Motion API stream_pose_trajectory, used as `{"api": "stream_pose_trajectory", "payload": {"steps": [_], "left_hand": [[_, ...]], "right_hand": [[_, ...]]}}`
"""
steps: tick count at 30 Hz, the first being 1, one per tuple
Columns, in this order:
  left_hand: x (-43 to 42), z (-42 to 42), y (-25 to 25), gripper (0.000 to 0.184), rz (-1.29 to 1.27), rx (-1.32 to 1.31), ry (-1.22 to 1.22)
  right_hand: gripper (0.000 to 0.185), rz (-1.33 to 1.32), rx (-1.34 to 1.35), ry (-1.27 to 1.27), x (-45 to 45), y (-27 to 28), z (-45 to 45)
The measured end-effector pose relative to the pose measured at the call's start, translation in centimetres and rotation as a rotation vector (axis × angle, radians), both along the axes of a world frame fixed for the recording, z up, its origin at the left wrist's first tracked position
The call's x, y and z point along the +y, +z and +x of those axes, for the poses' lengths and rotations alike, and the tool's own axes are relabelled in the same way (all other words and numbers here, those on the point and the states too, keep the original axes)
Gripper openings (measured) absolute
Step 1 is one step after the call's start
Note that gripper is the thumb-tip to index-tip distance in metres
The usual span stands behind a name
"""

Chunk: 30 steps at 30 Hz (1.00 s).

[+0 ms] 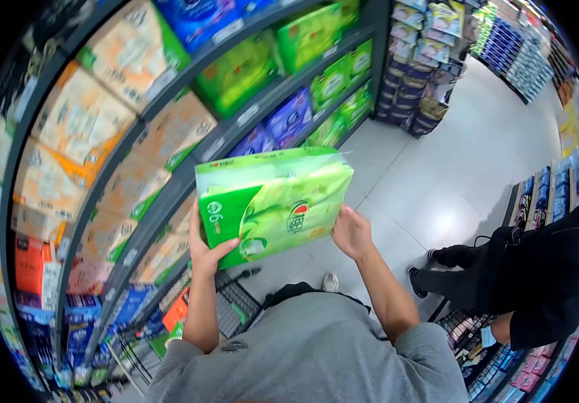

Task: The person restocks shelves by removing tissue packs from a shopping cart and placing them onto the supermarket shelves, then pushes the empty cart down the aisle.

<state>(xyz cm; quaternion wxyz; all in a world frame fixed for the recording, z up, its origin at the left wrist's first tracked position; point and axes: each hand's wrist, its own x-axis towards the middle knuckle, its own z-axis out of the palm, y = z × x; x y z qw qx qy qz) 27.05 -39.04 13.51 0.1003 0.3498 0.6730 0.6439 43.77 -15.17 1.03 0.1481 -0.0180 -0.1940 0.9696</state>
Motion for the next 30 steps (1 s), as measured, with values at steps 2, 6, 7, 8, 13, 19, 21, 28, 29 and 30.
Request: {"api": "stream_pose_trajectory", "payload": {"steps": [2, 6, 7, 8, 13, 19, 21, 28, 29, 30], "left_hand": [[3.0, -0.5, 0.7, 0.102, 0.06, -0.012, -0.026], [10.1, -2.2, 2.3, 0.099, 0.042, -0.003, -0.12], [12.0, -2.5, 2.2, 0.099, 0.059, 0.005, -0.133], [13.9, -2.8, 2.1, 0.099, -0.003, 0.095, -0.141], [24.6, -5.4, 2.3, 0.097, -0.143, 0.39, -0.128], [40.0, -12.5, 4.3, 0.095, -0.03, 0.401, -0.11], [44.6, -13.6, 5.2, 0.094, -0.007, 0.373, -0.115], [58.5, -17.1, 13.1, 0.101, 0.121, 0.709, -0.04], [60.2, -18.0, 14.2, 0.102, 0.142, 0.706, -0.039], [61.7, -19.0, 15.3, 0.104, 0.142, 0.804, -0.006]], "right_hand": [[0.056, 0.038, 0.039, -0.032, 2.2, 0.2, 0.5], [0.06, 0.115, -0.058, -0.031, 6.5, -0.1, -0.3], [0.059, 0.097, -0.099, 0.006, 7.9, -0.2, -0.3], [0.059, 0.114, -0.094, -0.005, 9.3, -0.2, -0.4], [0.06, 0.101, -0.135, -0.021, 19.3, -0.8, -3.7], [0.06, 0.253, -0.154, -0.084, 35.5, 2.8, -10.8], [0.063, 0.316, -0.185, -0.146, 40.3, 5.1, -11.7], [0.06, 0.637, -0.091, -0.4, 57.8, 15.5, -18.8], [0.06, 0.669, -0.066, -0.449, 59.7, 17.8, -19.9], [0.059, 0.696, -0.031, -0.479, 62.1, 19.3, -21.3]]}}
